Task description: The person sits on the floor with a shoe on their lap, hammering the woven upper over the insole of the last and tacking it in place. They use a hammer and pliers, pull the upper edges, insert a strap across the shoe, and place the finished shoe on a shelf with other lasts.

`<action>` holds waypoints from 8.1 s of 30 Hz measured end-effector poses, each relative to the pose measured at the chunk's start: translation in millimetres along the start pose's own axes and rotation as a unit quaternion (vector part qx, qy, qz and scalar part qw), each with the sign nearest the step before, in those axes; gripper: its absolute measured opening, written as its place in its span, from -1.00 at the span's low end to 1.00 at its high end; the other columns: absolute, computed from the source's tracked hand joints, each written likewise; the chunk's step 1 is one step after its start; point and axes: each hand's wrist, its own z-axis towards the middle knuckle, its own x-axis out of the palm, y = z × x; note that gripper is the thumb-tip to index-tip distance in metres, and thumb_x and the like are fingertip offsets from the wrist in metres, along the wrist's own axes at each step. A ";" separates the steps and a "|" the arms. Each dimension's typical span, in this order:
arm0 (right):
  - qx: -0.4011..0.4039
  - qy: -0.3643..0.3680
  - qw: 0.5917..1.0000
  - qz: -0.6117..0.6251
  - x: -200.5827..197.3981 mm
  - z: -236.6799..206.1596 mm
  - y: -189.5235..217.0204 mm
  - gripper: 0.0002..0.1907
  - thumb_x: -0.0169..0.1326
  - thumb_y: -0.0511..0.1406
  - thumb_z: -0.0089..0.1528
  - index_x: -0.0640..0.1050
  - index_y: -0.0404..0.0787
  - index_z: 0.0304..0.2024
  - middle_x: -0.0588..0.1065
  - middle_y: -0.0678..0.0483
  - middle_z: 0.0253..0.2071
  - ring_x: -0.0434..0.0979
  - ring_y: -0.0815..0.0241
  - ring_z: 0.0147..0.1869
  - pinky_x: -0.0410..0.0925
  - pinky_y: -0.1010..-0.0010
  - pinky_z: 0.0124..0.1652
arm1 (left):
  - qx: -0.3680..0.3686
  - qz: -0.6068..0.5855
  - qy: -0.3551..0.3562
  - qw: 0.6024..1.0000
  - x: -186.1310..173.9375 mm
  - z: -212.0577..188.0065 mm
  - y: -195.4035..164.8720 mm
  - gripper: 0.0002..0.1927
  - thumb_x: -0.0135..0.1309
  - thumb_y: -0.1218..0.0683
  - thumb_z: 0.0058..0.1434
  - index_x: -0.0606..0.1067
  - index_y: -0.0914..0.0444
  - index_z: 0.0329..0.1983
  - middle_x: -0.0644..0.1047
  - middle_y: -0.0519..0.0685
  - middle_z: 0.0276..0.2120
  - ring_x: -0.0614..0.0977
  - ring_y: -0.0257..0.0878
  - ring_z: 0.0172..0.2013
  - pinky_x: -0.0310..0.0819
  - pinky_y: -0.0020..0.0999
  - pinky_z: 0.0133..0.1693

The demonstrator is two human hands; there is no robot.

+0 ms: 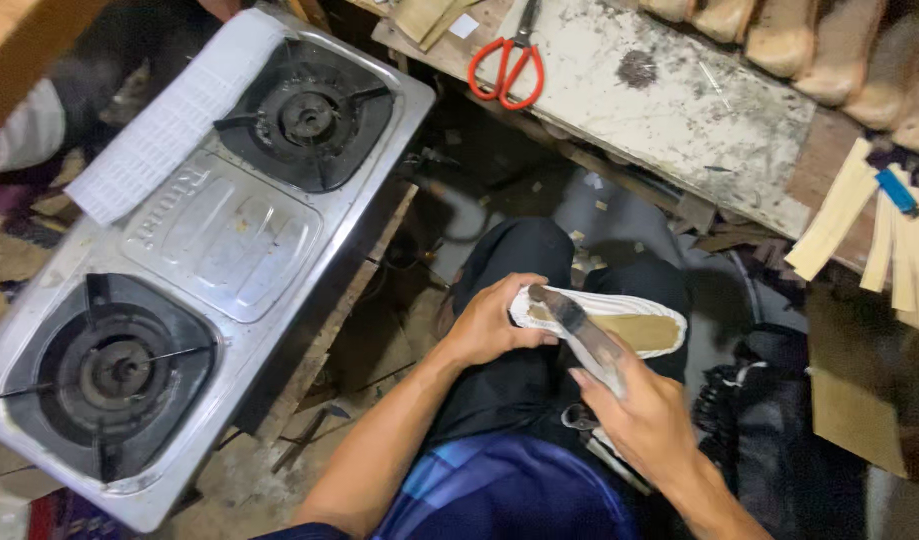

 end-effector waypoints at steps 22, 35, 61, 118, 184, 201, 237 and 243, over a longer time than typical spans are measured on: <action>0.074 0.000 0.994 0.078 27.0 21.8 -15.2 -0.53 0.21 -0.24 0.21 0.49 -0.29 0.13 0.59 -0.20 -0.33 0.67 -0.18 -0.31 0.49 0.16 -0.33 | -0.104 -0.143 0.049 0.983 11.8 18.7 1.3 -0.24 0.22 0.11 0.17 0.23 0.25 0.44 0.52 0.01 0.02 0.60 -0.25 -0.10 0.55 -0.34 -0.06; 0.042 0.011 0.999 0.022 -6.7 27.3 -25.1 -0.42 0.27 -0.26 0.14 0.50 -0.38 0.17 0.59 -0.25 -0.31 0.61 -0.18 -0.29 0.46 0.16 -0.34 | -0.203 -0.174 0.024 0.963 22.2 34.6 7.5 -0.27 0.35 0.09 0.05 0.37 0.28 0.31 0.60 0.00 -0.15 0.63 -0.23 -0.23 0.58 -0.32 -0.16; 0.267 -0.045 0.953 0.136 -45.2 -24.9 -49.8 -0.52 0.16 -0.25 0.21 0.50 -0.46 0.08 0.60 -0.09 -0.46 0.64 0.17 -0.47 0.47 0.30 -0.49 | -0.067 0.376 0.055 0.923 14.7 32.1 -53.5 -0.18 0.46 -0.15 -0.15 0.49 0.27 0.15 0.54 0.11 0.06 0.55 0.07 0.07 0.43 -0.06 0.02; 0.203 -0.114 0.930 -0.283 -112.3 74.9 -201.5 -0.48 0.19 -0.18 0.34 0.45 -0.15 0.32 0.45 -0.26 -0.12 0.54 -0.31 -0.12 0.40 -0.09 -0.16 | -0.161 -0.594 0.079 0.784 37.0 18.0 -27.4 -0.17 -0.19 -0.52 0.32 0.40 0.27 0.20 0.53 0.14 -0.22 0.58 -0.04 -0.30 0.52 -0.20 -0.26; 0.064 0.043 0.982 -0.170 -86.9 198.5 -151.1 -0.55 -0.04 -0.32 0.24 0.43 -0.37 0.17 0.52 -0.33 -0.16 0.55 -0.39 -0.13 0.40 -0.13 -0.16 | -0.137 0.129 0.105 0.976 -3.4 69.4 -72.2 -0.19 0.33 -0.07 0.09 0.32 0.30 0.35 0.58 0.16 0.00 0.63 0.01 -0.01 0.50 -0.16 0.00; 0.124 -0.092 0.965 -0.211 -89.8 223.3 -200.4 -0.57 0.15 -0.12 0.27 0.54 -0.17 0.13 0.46 -0.10 0.08 0.48 -0.21 0.18 0.37 -0.02 0.09 | 0.073 0.268 0.250 0.928 45.6 65.9 -79.7 -0.54 0.40 0.06 0.05 0.48 0.19 -0.03 0.47 0.11 0.20 0.47 0.11 0.15 0.37 -0.05 0.09; 0.323 -0.397 0.856 0.078 -250.5 7.6 -359.0 -0.71 0.07 -0.44 0.35 0.55 -0.44 0.12 0.62 -0.08 -0.11 0.66 0.11 -0.11 0.48 0.30 -0.17 | -0.287 -0.140 0.269 0.909 204.7 21.9 -42.6 0.36 0.45 0.03 -0.04 -0.35 0.27 0.51 0.25 0.30 0.40 0.34 0.04 0.42 0.16 -0.14 0.38; 0.302 -0.453 0.789 0.285 -210.0 -35.6 -307.2 -0.63 0.07 -0.50 0.37 0.47 -0.39 0.24 0.56 0.04 -0.05 0.58 0.30 -0.03 0.46 0.51 -0.05 | -0.202 0.039 0.299 0.932 217.1 23.0 -61.3 0.42 0.52 -0.11 -0.07 -0.29 0.35 0.52 0.25 0.39 0.36 0.33 0.12 0.41 0.17 -0.14 0.38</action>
